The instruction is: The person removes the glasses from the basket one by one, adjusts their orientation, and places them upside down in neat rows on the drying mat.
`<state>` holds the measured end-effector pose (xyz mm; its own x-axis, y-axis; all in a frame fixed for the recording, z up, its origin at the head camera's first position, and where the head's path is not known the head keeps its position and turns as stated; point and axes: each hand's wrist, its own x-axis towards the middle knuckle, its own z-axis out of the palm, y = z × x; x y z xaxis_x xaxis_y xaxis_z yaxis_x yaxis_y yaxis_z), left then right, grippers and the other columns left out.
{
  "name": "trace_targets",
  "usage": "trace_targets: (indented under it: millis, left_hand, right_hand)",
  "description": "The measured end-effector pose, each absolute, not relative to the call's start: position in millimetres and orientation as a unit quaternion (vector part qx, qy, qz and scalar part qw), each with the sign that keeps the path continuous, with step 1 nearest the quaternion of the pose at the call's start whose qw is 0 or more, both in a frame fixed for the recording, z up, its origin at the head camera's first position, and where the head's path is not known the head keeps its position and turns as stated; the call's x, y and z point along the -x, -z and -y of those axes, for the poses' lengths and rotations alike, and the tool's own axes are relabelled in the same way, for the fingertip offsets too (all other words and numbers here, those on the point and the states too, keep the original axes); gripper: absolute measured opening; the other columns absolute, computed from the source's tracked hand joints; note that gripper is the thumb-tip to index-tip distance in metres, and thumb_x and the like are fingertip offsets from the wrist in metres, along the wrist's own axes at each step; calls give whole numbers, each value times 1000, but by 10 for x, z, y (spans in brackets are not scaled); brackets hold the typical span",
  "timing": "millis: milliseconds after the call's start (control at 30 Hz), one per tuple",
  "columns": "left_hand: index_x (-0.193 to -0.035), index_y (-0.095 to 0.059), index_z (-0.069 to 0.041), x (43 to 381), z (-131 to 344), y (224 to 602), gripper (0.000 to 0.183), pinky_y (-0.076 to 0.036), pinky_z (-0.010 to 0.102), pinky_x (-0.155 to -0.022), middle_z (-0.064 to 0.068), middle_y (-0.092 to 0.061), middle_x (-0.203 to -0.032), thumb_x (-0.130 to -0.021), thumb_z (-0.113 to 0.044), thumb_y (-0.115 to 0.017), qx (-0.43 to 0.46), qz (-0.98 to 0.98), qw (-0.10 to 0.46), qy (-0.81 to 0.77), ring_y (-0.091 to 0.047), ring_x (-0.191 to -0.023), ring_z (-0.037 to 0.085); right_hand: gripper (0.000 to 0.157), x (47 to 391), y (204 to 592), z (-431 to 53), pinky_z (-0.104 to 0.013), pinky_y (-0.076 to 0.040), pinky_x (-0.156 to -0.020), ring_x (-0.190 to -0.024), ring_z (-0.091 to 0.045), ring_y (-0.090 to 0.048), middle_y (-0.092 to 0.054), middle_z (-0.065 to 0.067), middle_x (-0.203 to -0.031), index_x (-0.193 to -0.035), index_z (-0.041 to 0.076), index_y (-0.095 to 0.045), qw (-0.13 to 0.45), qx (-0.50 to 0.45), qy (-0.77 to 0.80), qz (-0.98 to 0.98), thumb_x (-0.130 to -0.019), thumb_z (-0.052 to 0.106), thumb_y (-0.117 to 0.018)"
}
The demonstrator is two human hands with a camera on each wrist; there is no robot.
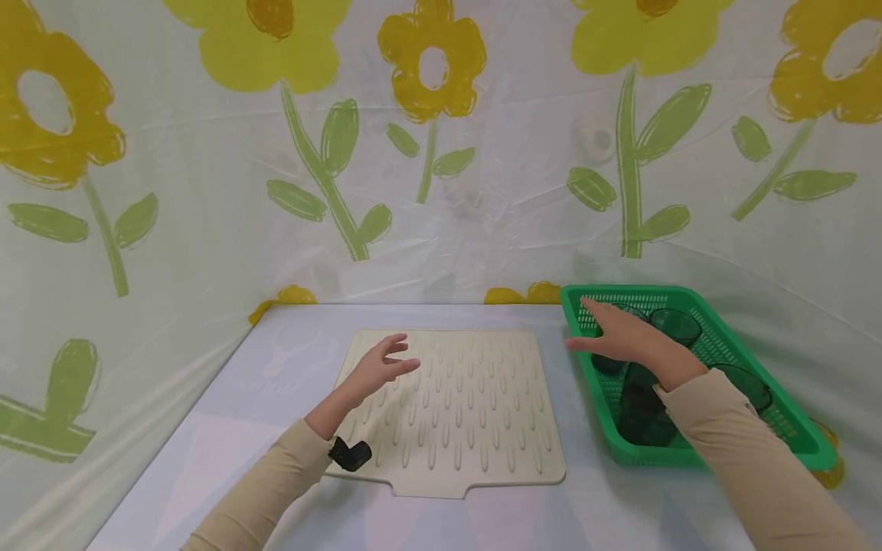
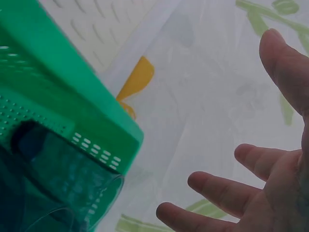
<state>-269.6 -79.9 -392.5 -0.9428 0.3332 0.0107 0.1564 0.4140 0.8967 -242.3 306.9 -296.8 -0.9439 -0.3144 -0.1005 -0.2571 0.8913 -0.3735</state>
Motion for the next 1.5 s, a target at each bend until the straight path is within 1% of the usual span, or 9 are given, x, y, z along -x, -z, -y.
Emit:
trace_targets:
  millis: [133,300,567,700,767,933,1133,1300,1500]
  left_hand:
    - [-142,-31,-11,2699,786,3919,72,-43,47,-93,16,-40,-140,-84,-42,-62,-144,-826,89,-537,-45,-121,35]
    - [-142,-29,-9,2695,764,3926,68,-44,48,-92,19,-38,-140,-87,-34,-60,-145,-810,96,-560,-46,-120,36]
    - [-142,-30,-8,2691,708,4003,68,-45,45,-91,18,-38,-140,-87,-36,-60,-146,-793,105,-582,-46,-120,34]
    - [-142,-29,-9,2705,668,4081,67,-45,44,-90,17,-37,-141,-88,-34,-60,-148,-781,120,-595,-46,-121,34]
    - [-142,-29,-7,2698,651,4085,66,-45,46,-91,18,-37,-141,-89,-31,-59,-151,-776,125,-600,-45,-121,35]
    - [-142,-28,-2,2581,618,3927,63,-42,49,-93,22,-36,-140,-91,-26,-56,-155,-768,128,-608,-43,-122,37]
    - [-141,-29,-1,2474,594,3824,60,-44,45,-93,23,-37,-139,-92,-26,-54,-159,-772,127,-602,-44,-122,37]
    - [-140,-30,-1,2459,568,3847,59,-41,46,-95,23,-37,-140,-92,-23,-54,-165,-768,132,-604,-43,-123,37]
    - [-140,-30,0,2438,499,3906,59,-39,49,-97,23,-37,-139,-92,-23,-53,-169,-753,146,-619,-42,-123,37]
  right_hand:
    - [91,2394,3012,-3172,-65,-27,-94,-124,-55,-22,-18,-40,-139,-142,-10,-13,83,140,191,-968,-86,47,-57]
    - [89,2365,3071,-3304,-65,-30,-91,-123,-56,-23,-18,-41,-138,-141,-11,-12,86,125,198,-968,-88,46,-55]
    - [85,2327,3148,-3450,-65,-32,-88,-120,-58,-24,-17,-42,-137,-141,-10,-12,91,113,202,-968,-90,44,-52]
    - [85,2293,3184,-3478,-64,-34,-86,-118,-59,-25,-18,-43,-136,-141,-11,-12,96,104,203,-969,-90,45,-51]
    - [84,2275,3199,-3490,-63,-36,-84,-118,-59,-27,-19,-43,-136,-141,-11,-12,96,102,203,-969,-90,44,-51]
    - [82,2234,3248,-3550,-56,-42,-77,-114,-59,-34,-23,-42,-134,-142,-10,-9,104,99,216,-966,-92,43,-48]
    - [78,2182,3321,-3643,-54,-43,-75,-114,-60,-32,-25,-41,-134,-142,-9,-7,119,97,248,-957,-95,41,-45]
    - [74,2133,3361,-3720,-55,-42,-75,-115,-60,-30,-25,-41,-133,-142,-9,-8,115,99,264,-953,-96,37,-44]
    - [71,2047,3402,-3801,-58,-42,-76,-115,-58,-33,-29,-39,-132,-142,-8,-13,90,98,253,-958,-95,34,-46]
